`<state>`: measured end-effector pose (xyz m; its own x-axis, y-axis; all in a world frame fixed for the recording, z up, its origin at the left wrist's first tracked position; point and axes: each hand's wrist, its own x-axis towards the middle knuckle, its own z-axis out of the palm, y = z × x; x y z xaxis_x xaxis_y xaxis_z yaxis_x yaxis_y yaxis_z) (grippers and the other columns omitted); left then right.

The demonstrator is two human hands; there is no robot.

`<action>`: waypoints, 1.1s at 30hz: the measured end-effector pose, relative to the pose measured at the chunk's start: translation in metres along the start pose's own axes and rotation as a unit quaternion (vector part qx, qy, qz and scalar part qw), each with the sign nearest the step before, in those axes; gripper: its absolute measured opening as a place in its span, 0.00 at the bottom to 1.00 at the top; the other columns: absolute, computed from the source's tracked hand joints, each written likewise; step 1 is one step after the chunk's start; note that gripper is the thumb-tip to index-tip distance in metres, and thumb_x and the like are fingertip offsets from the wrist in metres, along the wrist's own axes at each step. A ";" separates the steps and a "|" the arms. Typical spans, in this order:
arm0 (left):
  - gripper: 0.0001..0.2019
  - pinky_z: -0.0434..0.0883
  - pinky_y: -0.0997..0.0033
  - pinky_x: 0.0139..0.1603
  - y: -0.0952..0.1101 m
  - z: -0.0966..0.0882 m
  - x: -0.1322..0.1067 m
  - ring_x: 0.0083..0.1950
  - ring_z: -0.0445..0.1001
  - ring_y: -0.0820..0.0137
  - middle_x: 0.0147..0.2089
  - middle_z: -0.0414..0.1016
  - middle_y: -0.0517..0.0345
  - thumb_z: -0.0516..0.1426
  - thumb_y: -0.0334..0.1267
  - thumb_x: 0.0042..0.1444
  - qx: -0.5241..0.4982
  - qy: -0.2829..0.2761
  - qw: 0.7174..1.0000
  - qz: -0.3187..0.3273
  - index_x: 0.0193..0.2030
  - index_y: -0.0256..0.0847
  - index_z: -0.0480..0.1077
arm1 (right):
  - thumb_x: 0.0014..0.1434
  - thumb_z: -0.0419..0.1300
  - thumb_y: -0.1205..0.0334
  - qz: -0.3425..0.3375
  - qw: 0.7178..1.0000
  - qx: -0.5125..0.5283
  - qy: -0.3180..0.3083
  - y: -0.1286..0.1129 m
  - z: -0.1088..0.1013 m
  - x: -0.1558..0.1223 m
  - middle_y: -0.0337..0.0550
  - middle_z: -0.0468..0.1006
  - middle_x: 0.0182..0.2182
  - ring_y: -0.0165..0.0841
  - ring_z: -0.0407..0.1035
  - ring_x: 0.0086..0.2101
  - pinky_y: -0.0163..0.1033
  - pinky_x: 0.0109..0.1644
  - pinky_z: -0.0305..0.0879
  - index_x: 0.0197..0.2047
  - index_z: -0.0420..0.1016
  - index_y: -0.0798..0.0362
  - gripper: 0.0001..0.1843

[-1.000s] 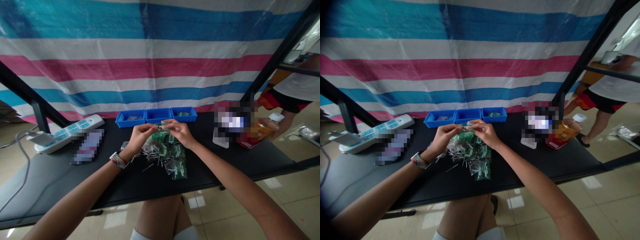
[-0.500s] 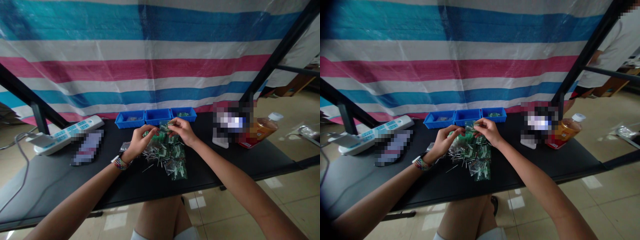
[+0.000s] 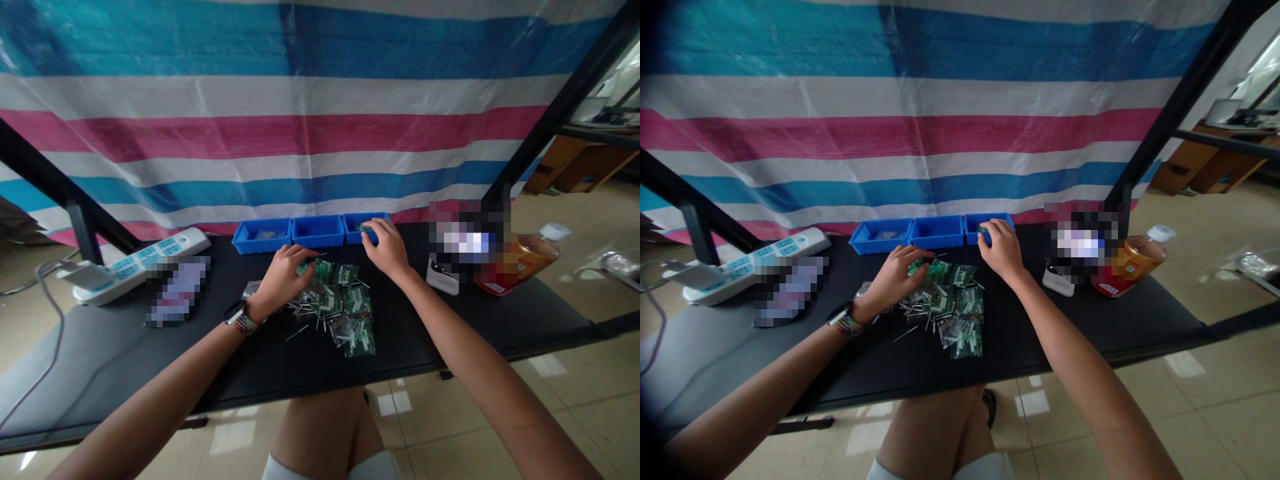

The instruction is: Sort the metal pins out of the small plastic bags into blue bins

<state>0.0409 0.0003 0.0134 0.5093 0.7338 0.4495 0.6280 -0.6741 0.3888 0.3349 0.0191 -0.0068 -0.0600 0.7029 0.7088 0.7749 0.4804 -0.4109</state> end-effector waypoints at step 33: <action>0.16 0.70 0.47 0.66 -0.010 0.014 -0.001 0.60 0.77 0.53 0.58 0.81 0.47 0.54 0.47 0.72 -0.059 -0.038 0.997 -0.023 0.53 0.44 0.81 | 0.60 0.60 0.80 0.004 0.983 0.054 -0.174 -0.031 0.043 -0.013 0.45 0.81 0.37 0.39 0.74 0.40 0.42 0.48 0.68 0.35 0.78 0.51 0.14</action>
<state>0.0424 0.0078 -0.0019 0.5273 0.7656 0.3684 0.5807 -0.6413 0.5015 0.2844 0.0177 -0.0274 -0.2805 0.8344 0.4745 0.7053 0.5145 -0.4878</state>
